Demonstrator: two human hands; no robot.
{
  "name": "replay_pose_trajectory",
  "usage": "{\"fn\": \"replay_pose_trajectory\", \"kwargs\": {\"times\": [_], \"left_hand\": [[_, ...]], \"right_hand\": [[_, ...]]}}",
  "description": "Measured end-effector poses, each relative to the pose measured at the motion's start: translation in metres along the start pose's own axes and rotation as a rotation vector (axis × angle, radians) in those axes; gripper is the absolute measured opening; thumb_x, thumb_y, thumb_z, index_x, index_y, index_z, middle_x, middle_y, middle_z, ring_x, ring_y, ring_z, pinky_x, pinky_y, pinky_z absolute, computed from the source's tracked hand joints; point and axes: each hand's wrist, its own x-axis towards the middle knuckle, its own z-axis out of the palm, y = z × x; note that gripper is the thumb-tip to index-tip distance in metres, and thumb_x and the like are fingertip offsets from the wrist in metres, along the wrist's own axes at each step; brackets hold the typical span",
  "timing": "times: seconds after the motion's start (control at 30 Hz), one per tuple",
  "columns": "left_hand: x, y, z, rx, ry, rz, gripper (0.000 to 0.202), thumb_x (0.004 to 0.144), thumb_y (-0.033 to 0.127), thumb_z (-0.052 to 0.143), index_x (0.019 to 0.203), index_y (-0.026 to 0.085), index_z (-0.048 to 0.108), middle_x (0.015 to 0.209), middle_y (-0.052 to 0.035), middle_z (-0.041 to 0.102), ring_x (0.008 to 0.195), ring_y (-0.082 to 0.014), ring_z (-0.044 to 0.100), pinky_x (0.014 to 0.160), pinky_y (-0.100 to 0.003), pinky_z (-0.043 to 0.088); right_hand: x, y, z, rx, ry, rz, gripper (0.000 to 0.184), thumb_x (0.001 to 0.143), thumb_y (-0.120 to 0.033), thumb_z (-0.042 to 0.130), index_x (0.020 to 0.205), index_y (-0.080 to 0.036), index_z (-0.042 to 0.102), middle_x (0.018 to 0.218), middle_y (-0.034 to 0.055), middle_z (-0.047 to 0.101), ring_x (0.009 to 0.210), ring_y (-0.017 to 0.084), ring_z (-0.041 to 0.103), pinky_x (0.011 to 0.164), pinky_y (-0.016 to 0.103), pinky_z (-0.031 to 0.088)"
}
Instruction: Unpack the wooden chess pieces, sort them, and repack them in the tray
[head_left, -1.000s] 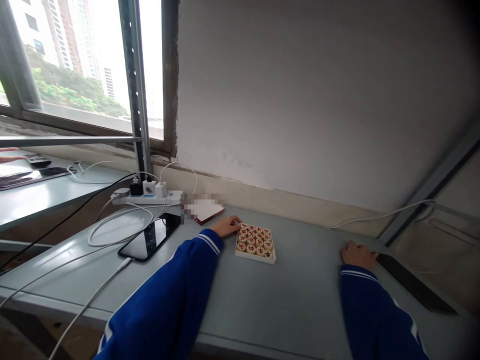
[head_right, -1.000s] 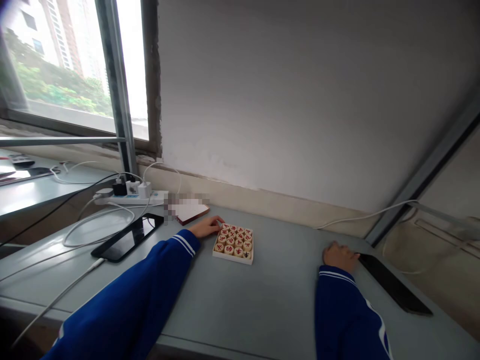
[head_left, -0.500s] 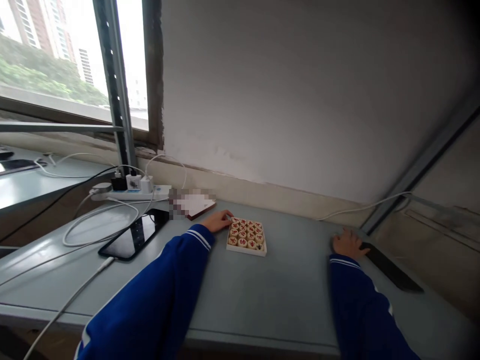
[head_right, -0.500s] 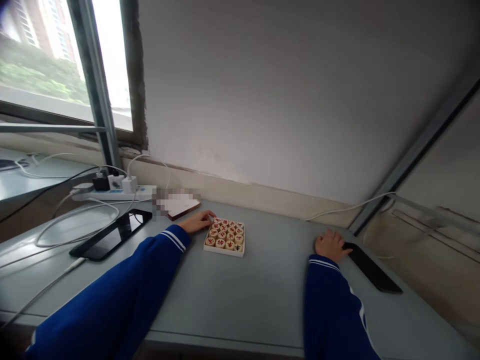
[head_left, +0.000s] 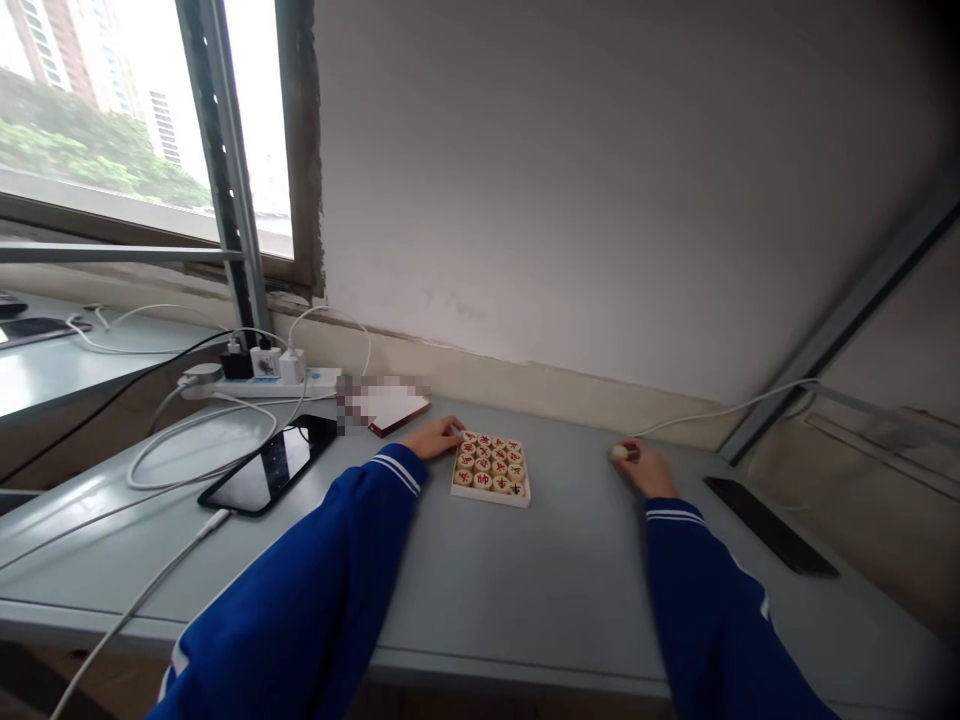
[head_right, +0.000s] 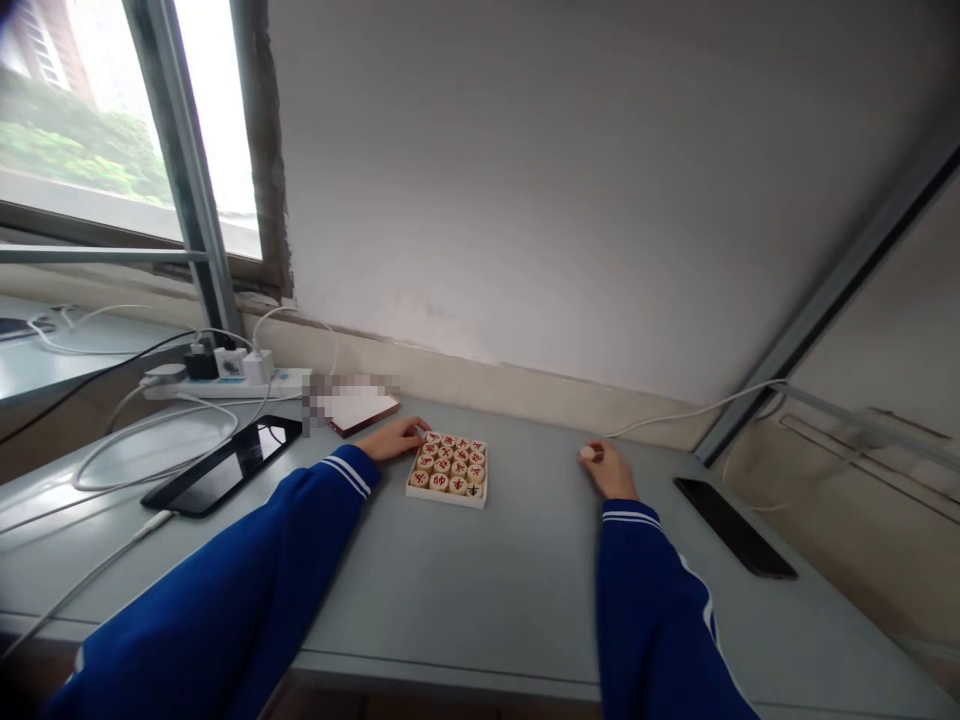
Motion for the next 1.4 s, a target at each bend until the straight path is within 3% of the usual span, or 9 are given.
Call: {"fn": "replay_pose_trajectory", "kwargs": {"times": [0.13, 0.23, 0.37, 0.5, 0.67, 0.8, 1.2, 1.4], "left_hand": [[0.0, 0.0, 0.001, 0.011, 0.015, 0.008, 0.034, 0.074, 0.036, 0.047, 0.098, 0.013, 0.055, 0.066, -0.0014, 0.061, 0.063, -0.0147, 0.054, 0.061, -0.024, 0.04], [-0.001, 0.0, 0.002, 0.039, 0.027, 0.011, 0.032, 0.075, 0.034, 0.047, 0.098, 0.014, 0.055, 0.067, -0.0015, 0.062, 0.064, -0.0144, 0.054, 0.061, -0.024, 0.04], [-0.001, -0.001, 0.003, 0.058, 0.027, 0.012, 0.031, 0.075, 0.03, 0.046, 0.1, 0.012, 0.054, 0.067, -0.002, 0.061, 0.064, -0.0146, 0.054, 0.061, -0.024, 0.04], [0.0, -0.003, 0.003, 0.065, 0.029, 0.019, 0.034, 0.075, 0.033, 0.046, 0.1, 0.013, 0.054, 0.068, -0.0018, 0.061, 0.063, -0.0147, 0.054, 0.061, -0.024, 0.04], [0.0, -0.002, 0.003, 0.074, 0.031, 0.012, 0.035, 0.076, 0.036, 0.045, 0.101, 0.013, 0.054, 0.069, -0.0022, 0.062, 0.065, -0.015, 0.055, 0.062, -0.024, 0.04], [-0.001, -0.001, 0.003, 0.087, 0.034, 0.011, 0.034, 0.075, 0.033, 0.045, 0.1, 0.012, 0.054, 0.069, -0.0023, 0.062, 0.065, -0.0152, 0.055, 0.062, -0.024, 0.04], [-0.003, 0.0, 0.003, 0.089, 0.035, 0.013, 0.031, 0.077, 0.031, 0.046, 0.101, 0.013, 0.055, 0.071, -0.0024, 0.062, 0.066, -0.0143, 0.055, 0.063, -0.023, 0.041], [-0.004, 0.004, 0.004, 0.122, 0.041, -0.011, 0.029, 0.077, 0.027, 0.047, 0.1, 0.013, 0.056, 0.071, -0.0019, 0.061, 0.067, -0.0145, 0.055, 0.064, -0.024, 0.041]], "right_hand": [[-0.022, -0.071, 0.009, 0.305, -0.124, -0.189, 0.039, 0.058, -0.041, 0.067, 0.085, -0.015, 0.057, 0.074, 0.0044, 0.063, 0.061, 0.015, 0.054, 0.061, 0.029, 0.044], [-0.052, -0.118, 0.012, 0.434, -0.204, -0.311, 0.032, 0.063, -0.042, 0.065, 0.079, -0.015, 0.059, 0.076, 0.0053, 0.064, 0.064, 0.015, 0.056, 0.063, 0.029, 0.046], [-0.085, -0.149, 0.012, 0.479, -0.247, -0.486, 0.027, 0.077, -0.036, 0.053, 0.098, -0.02, 0.06, 0.089, 0.0046, 0.065, 0.076, 0.016, 0.059, 0.072, 0.03, 0.048], [-0.094, -0.149, 0.013, 0.356, -0.188, -0.659, 0.022, 0.082, -0.031, 0.047, 0.098, -0.025, 0.062, 0.095, 0.0028, 0.064, 0.081, 0.016, 0.058, 0.072, 0.029, 0.048], [-0.091, -0.146, 0.014, 0.225, -0.139, -0.767, 0.015, 0.079, -0.029, 0.054, 0.088, -0.025, 0.064, 0.09, 0.0037, 0.06, 0.088, 0.018, 0.054, 0.076, 0.031, 0.046], [-0.09, -0.146, 0.015, 0.174, -0.135, -0.769, 0.014, 0.078, -0.029, 0.055, 0.087, -0.025, 0.065, 0.082, 0.0038, 0.058, 0.08, 0.018, 0.054, 0.07, 0.03, 0.045], [-0.093, -0.148, 0.011, 0.181, -0.224, -0.78, 0.015, 0.081, -0.03, 0.051, 0.081, -0.024, 0.065, 0.082, 0.0017, 0.063, 0.079, 0.016, 0.057, 0.074, 0.031, 0.042], [-0.092, -0.148, 0.011, 0.234, -0.208, -0.743, 0.017, 0.08, -0.034, 0.052, 0.079, -0.024, 0.065, 0.08, 0.0019, 0.063, 0.076, 0.016, 0.057, 0.073, 0.032, 0.042]]}}
